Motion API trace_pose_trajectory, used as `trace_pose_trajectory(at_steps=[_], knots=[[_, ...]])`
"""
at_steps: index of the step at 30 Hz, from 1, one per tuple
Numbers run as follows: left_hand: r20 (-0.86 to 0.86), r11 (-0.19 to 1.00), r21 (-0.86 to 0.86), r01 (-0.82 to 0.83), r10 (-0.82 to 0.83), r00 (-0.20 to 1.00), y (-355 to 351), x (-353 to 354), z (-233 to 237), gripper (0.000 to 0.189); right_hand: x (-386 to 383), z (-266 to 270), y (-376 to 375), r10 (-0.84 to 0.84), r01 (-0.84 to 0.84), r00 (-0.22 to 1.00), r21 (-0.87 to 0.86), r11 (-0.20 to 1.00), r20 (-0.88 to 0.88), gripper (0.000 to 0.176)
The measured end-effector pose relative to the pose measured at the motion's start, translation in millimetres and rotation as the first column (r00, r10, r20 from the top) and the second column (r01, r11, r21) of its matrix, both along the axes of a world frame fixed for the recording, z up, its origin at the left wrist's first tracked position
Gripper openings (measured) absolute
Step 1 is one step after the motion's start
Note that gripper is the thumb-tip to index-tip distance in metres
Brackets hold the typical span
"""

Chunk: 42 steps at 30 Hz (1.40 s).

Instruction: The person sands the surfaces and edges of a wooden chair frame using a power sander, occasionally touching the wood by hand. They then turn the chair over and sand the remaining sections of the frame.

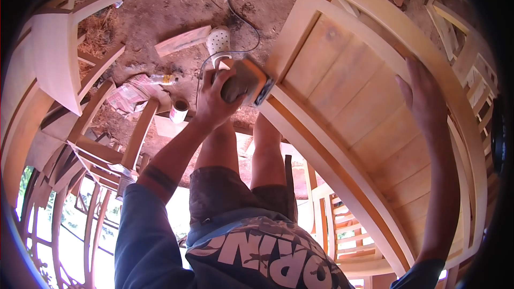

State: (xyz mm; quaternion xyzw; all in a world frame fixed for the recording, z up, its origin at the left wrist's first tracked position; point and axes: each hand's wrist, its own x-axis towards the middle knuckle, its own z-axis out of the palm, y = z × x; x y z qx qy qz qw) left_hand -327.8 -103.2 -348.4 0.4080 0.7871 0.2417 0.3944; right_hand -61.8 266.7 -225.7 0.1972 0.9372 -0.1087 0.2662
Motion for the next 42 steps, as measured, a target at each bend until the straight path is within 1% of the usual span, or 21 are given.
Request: trace_pose_trajectory(at_steps=[2,4,7,8,11,12,14,16,20,23,25,26,29,33,36,39,40,42], knots=[[-0.016,0.998,0.041,-0.050,0.051,0.999,24,0,-2,0.068,-3,0,0,-0.009,0.009,1.000,-0.006,1.000,0.010,0.043],[-0.016,0.995,0.070,-0.075,0.077,0.997,29,-1,-2,0.067,-2,1,0,-0.015,0.015,1.000,-0.010,1.000,0.026,0.043],[0.001,0.998,-0.013,-0.061,0.061,0.998,1,4,1,0.068,-3,0,0,-0.048,0.048,0.998,-0.022,0.999,0.034,0.043],[-0.025,0.999,0.010,-0.049,0.049,0.998,-10,9,2,0.069,-3,1,-1,-0.062,0.063,0.997,-0.028,0.998,0.038,0.043],[-0.049,0.992,-0.068,-0.110,0.107,0.993,-15,22,10,0.069,-4,3,-1,-0.071,0.073,0.997,-0.048,0.996,0.031,0.042],[-0.050,0.993,-0.038,-0.109,0.107,0.993,-6,20,10,0.068,-4,2,0,-0.040,0.040,0.999,-0.024,0.999,0.009,0.042],[-0.069,0.989,-0.049,-0.136,0.133,0.989,19,13,9,0.066,-4,1,0,0.028,-0.027,0.999,0.013,1.000,-0.029,0.042],[-0.078,0.986,-0.048,-0.157,0.153,0.985,39,4,4,0.066,-7,3,-1,-0.010,0.010,1.000,0.001,1.000,0.013,0.042],[-0.033,0.992,-0.054,-0.113,0.111,0.993,25,3,6,0.068,-2,-1,2,-0.035,0.036,0.995,-0.018,0.999,0.088,0.043],[-0.018,0.994,-0.064,-0.084,0.083,0.996,-10,12,11,0.068,0,-3,0,-0.035,0.036,0.999,-0.017,0.999,0.023,0.044],[-0.026,0.994,-0.078,-0.079,0.077,0.997,-12,16,15,0.068,2,-4,0,-0.024,0.024,1.000,-0.022,0.999,0.012,0.043],[-0.026,0.996,-0.041,-0.079,0.078,0.997,-10,17,11,0.068,1,-3,0,-0.017,0.017,1.000,-0.024,1.000,0.006,0.043],[-0.009,0.995,-0.013,-0.102,0.102,0.995,32,9,10,0.068,-7,4,-3,-0.130,0.140,0.982,-0.061,0.988,0.140,0.044],[-0.022,0.989,0.029,-0.146,0.147,0.989,93,-2,6,0.066,-7,5,-4,-0.104,0.110,0.987,-0.042,0.993,0.122,0.045],[-0.090,0.985,0.132,-0.112,0.124,0.988,134,-11,2,0.066,-3,1,-3,-0.110,0.117,0.987,-0.061,0.991,0.116,0.046],[-0.078,0.989,0.064,-0.134,0.139,0.987,172,-19,3,0.069,0,-1,-2,-0.096,0.103,0.989,-0.064,0.993,0.110,0.047],[-0.125,0.989,0.081,-0.128,0.137,0.983,183,-21,0,0.068,1,-1,-2,-0.088,0.094,0.991,-0.061,0.994,0.096,0.047],[-0.149,0.986,0.118,-0.119,0.136,0.979,205,-26,-3,0.068,1,-1,-3,-0.069,0.073,0.995,-0.052,0.996,0.071,0.047]])
